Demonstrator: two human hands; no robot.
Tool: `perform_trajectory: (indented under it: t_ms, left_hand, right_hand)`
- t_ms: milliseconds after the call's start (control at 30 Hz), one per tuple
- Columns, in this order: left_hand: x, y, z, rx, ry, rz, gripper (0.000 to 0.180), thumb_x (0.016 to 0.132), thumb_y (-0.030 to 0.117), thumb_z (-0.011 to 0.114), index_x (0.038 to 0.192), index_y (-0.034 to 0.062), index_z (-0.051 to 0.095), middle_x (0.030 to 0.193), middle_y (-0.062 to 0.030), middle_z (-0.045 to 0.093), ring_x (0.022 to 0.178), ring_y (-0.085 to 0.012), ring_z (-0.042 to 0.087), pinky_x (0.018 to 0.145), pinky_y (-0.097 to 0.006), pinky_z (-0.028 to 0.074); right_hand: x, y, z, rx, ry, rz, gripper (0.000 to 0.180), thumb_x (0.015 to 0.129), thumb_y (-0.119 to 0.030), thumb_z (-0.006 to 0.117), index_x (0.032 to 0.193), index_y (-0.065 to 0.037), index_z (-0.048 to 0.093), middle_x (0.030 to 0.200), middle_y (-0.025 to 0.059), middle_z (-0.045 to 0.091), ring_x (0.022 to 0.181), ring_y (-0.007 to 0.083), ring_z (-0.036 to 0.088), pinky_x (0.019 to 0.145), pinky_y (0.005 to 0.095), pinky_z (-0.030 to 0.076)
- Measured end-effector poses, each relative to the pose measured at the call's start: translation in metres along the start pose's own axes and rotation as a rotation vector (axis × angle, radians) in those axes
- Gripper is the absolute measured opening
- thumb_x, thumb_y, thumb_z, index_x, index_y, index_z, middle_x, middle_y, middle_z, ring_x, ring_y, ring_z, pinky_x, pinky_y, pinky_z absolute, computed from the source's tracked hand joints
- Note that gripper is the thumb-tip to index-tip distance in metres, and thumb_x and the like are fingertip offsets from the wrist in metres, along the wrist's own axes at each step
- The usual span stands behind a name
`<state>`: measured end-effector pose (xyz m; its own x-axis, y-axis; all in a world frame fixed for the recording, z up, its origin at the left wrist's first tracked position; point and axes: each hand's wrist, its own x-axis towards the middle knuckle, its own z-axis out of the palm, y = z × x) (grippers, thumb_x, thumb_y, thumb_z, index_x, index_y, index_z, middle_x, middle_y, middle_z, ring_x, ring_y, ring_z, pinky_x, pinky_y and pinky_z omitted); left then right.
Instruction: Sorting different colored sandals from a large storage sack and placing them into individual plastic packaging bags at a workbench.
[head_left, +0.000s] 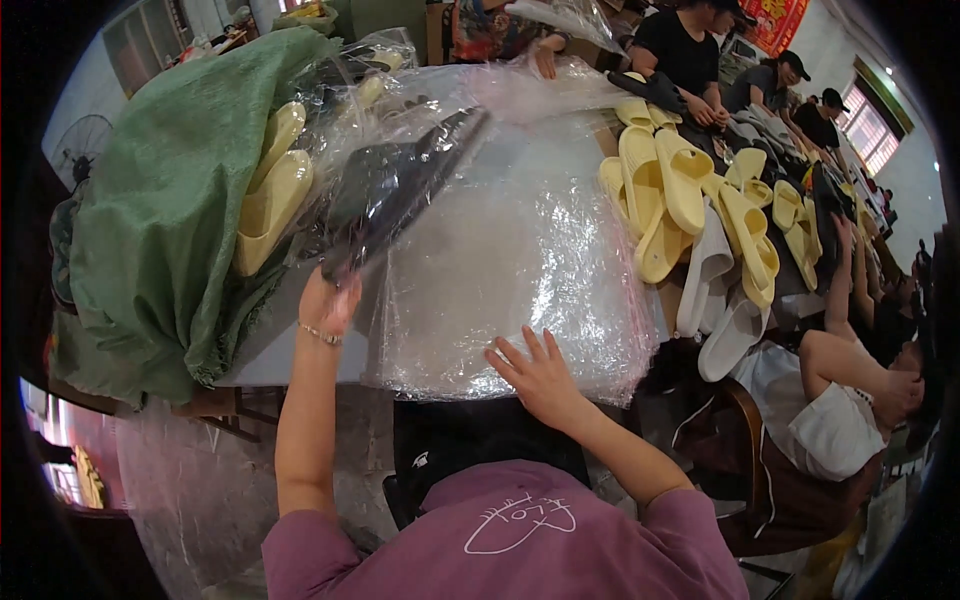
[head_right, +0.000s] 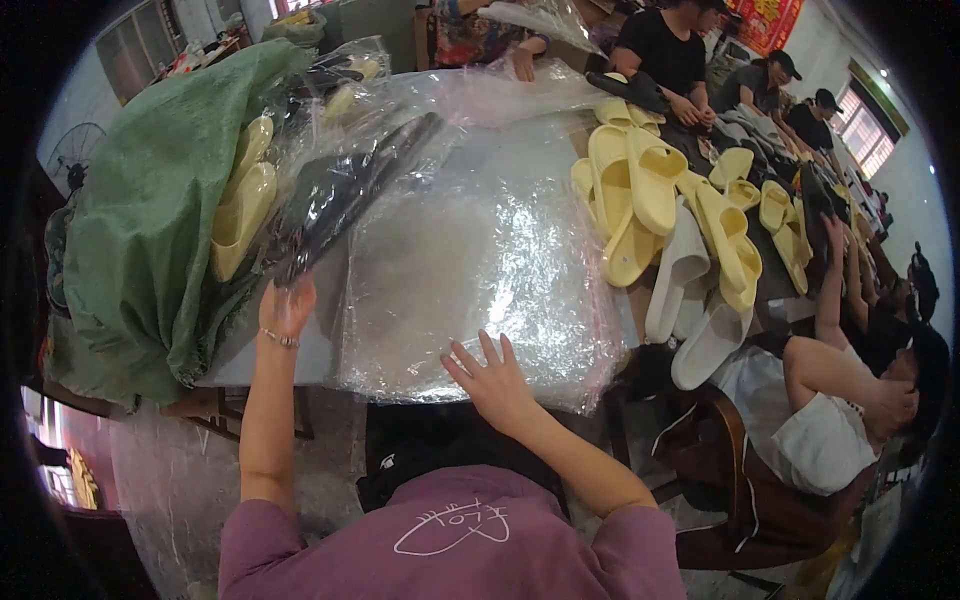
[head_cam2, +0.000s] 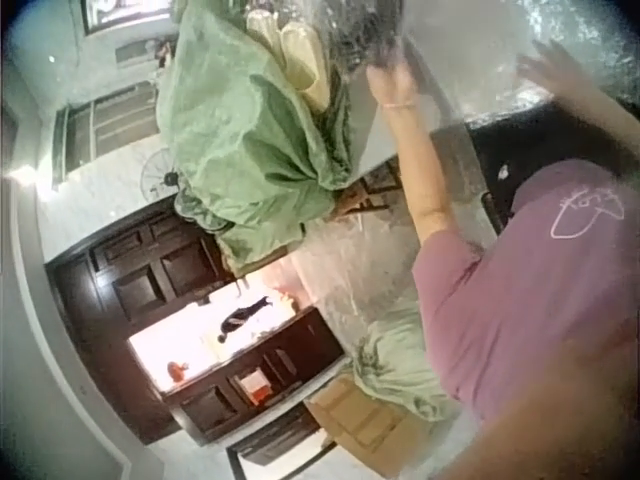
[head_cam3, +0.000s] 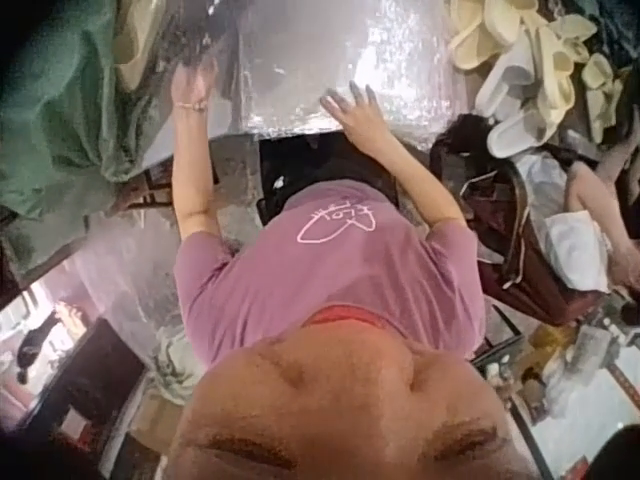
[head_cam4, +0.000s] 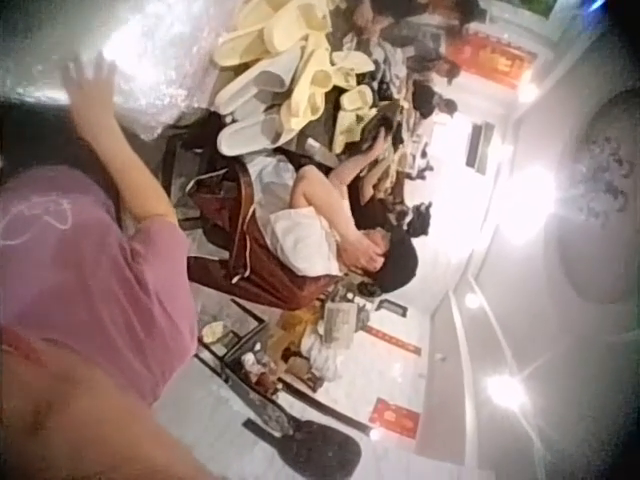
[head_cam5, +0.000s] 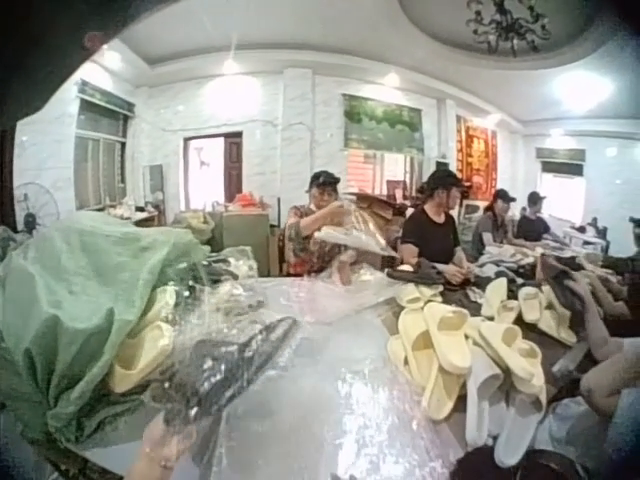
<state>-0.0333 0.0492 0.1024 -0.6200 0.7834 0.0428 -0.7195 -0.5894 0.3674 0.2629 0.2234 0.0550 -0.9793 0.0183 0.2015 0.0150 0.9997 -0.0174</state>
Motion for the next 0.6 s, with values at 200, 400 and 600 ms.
perform_trajectory:
  t_ms: [200,400,600]
  left_hand:
    - [0.014,-0.024,-0.002,0.277,-0.045,-0.116,0.039,0.098,0.016,0.041,0.132,-0.0018,0.043,0.128,-0.0157,0.053,0.112,-0.0272,0.057,0.095,-0.042,0.048]
    - [0.018,-0.012,-0.016,1.268,0.378,-0.071,0.048,0.089,0.011,0.06,0.133,0.0033,0.043,0.122,-0.0133,0.056,0.115,-0.0176,0.053,0.094,-0.031,0.045]
    - [-0.013,-0.062,-0.01,1.918,0.009,0.347,0.055,0.093,0.017,0.05,0.14,-0.0014,0.031,0.144,-0.022,0.035,0.133,-0.035,0.034,0.11,-0.039,0.026]
  right_hand:
    - [-0.011,-0.003,0.005,-0.029,0.048,-0.002,0.068,0.077,-0.014,0.063,0.14,-0.016,0.038,0.145,0.0072,0.035,0.132,0.0411,0.029,0.105,0.0607,0.024]
    - [-0.038,0.02,-0.132,0.889,-0.066,0.402,0.029,0.082,-0.019,0.068,0.106,-0.002,0.064,0.09,0.0136,0.068,0.085,0.0224,0.066,0.079,0.031,0.051]
    - [0.007,0.138,-0.094,0.489,0.234,0.582,0.022,0.081,-0.02,0.066,0.093,-0.001,0.065,0.085,0.0154,0.066,0.076,0.029,0.063,0.07,0.0353,0.049]
